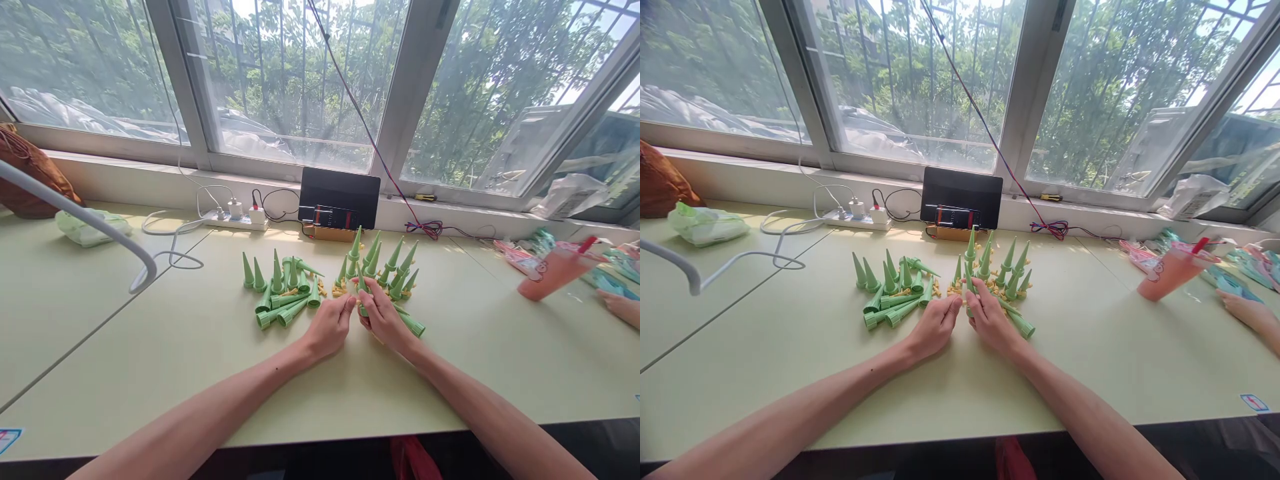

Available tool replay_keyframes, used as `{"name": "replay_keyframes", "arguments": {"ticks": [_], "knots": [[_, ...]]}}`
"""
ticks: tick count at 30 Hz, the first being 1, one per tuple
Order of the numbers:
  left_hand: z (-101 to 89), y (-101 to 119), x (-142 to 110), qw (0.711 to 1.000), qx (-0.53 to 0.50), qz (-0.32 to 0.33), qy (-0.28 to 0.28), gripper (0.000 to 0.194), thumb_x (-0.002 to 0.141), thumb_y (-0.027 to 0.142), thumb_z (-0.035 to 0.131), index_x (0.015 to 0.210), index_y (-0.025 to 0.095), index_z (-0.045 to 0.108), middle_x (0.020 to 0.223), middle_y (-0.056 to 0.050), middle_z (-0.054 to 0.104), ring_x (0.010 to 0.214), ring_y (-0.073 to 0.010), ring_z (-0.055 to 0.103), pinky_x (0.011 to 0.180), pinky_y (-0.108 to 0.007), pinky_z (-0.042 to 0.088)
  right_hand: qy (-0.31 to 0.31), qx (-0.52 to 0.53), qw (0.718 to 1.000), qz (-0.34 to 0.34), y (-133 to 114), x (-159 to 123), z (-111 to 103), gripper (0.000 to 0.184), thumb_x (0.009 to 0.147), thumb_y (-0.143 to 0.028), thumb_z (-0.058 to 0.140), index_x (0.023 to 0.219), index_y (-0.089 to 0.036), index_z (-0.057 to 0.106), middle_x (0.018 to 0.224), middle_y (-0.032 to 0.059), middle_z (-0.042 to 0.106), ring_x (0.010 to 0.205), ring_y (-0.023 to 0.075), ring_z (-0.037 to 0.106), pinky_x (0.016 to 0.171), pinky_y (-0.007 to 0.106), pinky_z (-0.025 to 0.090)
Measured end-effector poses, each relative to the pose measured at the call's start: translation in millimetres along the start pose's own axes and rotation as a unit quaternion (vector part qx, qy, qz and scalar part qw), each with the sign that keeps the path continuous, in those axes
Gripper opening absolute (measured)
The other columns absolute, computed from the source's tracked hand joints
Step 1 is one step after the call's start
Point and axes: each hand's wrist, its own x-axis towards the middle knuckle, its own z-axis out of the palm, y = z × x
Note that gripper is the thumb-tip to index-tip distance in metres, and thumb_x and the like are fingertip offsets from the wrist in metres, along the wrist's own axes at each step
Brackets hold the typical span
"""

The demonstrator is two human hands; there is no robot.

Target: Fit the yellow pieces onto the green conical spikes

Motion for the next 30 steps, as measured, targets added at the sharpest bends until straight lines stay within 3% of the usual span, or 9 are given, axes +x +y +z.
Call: {"name": "replay_keyframes", "arguments": {"ticks": [11, 16, 22, 24, 26, 30], "knots": [[2.3, 2, 1, 0.988, -0.125, -0.087, -0.013, 0.054, 0.098, 0.054, 0.034, 0.057, 0.021, 0.035, 0.047, 0.003, 0.04, 0.047, -0.0104, 0.036, 0.049, -0.026, 0.033, 0.003, -0.029, 0.999, -0.025, 7, 2, 0, 0.039, 0.101, -0.048, 0.038, 0.129, -0.023, 0.047, 0.06, -0.0088, 0.029, 0.047, 0.0104, 0.03, 0.045, 0.023, 0.033], [-3.4, 10, 2, 0.942, -0.247, -0.208, -0.095, 0.058, 0.094, 0.065, 0.036, 0.054, 0.023, 0.032, 0.037, 0.007, 0.028, 0.032, -0.0072, 0.022, 0.034, -0.025, 0.019, 0.006, -0.071, 0.997, -0.04, 10, 3, -3, 0.043, 0.1, -0.05, 0.039, 0.133, -0.024, 0.049, 0.058, -0.0081, 0.03, 0.047, 0.0112, 0.029, 0.046, 0.024, 0.032], [-9.0, 12, 4, 0.907, -0.312, -0.246, -0.139, 0.054, 0.091, 0.066, 0.042, 0.061, 0.024, 0.028, 0.038, 0.009, 0.03, 0.029, -0.006, 0.017, 0.031, -0.022, 0.013, 0.008, -0.119, 0.991, -0.068, 13, 4, -7, 0.043, 0.1, -0.047, 0.04, 0.135, -0.025, 0.051, 0.059, -0.0071, 0.033, 0.047, 0.0116, 0.031, 0.048, 0.025, 0.032], [-7.2, 10, 4, 0.913, -0.294, -0.247, -0.138, 0.053, 0.093, 0.065, 0.039, 0.061, 0.024, 0.029, 0.04, 0.009, 0.031, 0.03, -0.0068, 0.019, 0.032, -0.023, 0.014, 0.015, -0.119, 0.991, -0.063, 12, 3, -6, 0.041, 0.1, -0.047, 0.04, 0.132, -0.024, 0.052, 0.058, -0.0075, 0.032, 0.047, 0.0117, 0.032, 0.048, 0.024, 0.033], [-5.2, 7, 4, 0.939, -0.244, -0.216, -0.11, 0.052, 0.095, 0.062, 0.035, 0.061, 0.023, 0.031, 0.043, 0.007, 0.032, 0.035, -0.0079, 0.023, 0.036, -0.024, 0.02, 0.021, -0.11, 0.992, -0.05, 10, 3, -4, 0.041, 0.1, -0.046, 0.038, 0.132, -0.022, 0.05, 0.057, -0.0079, 0.032, 0.047, 0.0118, 0.033, 0.048, 0.024, 0.034], [-6.1, 4, 5, 0.996, -0.061, -0.066, -0.029, 0.048, 0.1, 0.05, 0.03, 0.062, 0.021, 0.033, 0.056, 0.004, 0.037, 0.052, -0.0112, 0.034, 0.053, -0.026, 0.03, 0.018, -0.035, 0.999, -0.002, 3, 1, 1, 0.041, 0.101, -0.047, 0.036, 0.132, -0.022, 0.045, 0.054, -0.0097, 0.031, 0.044, 0.0115, 0.033, 0.044, 0.023, 0.033]]}}
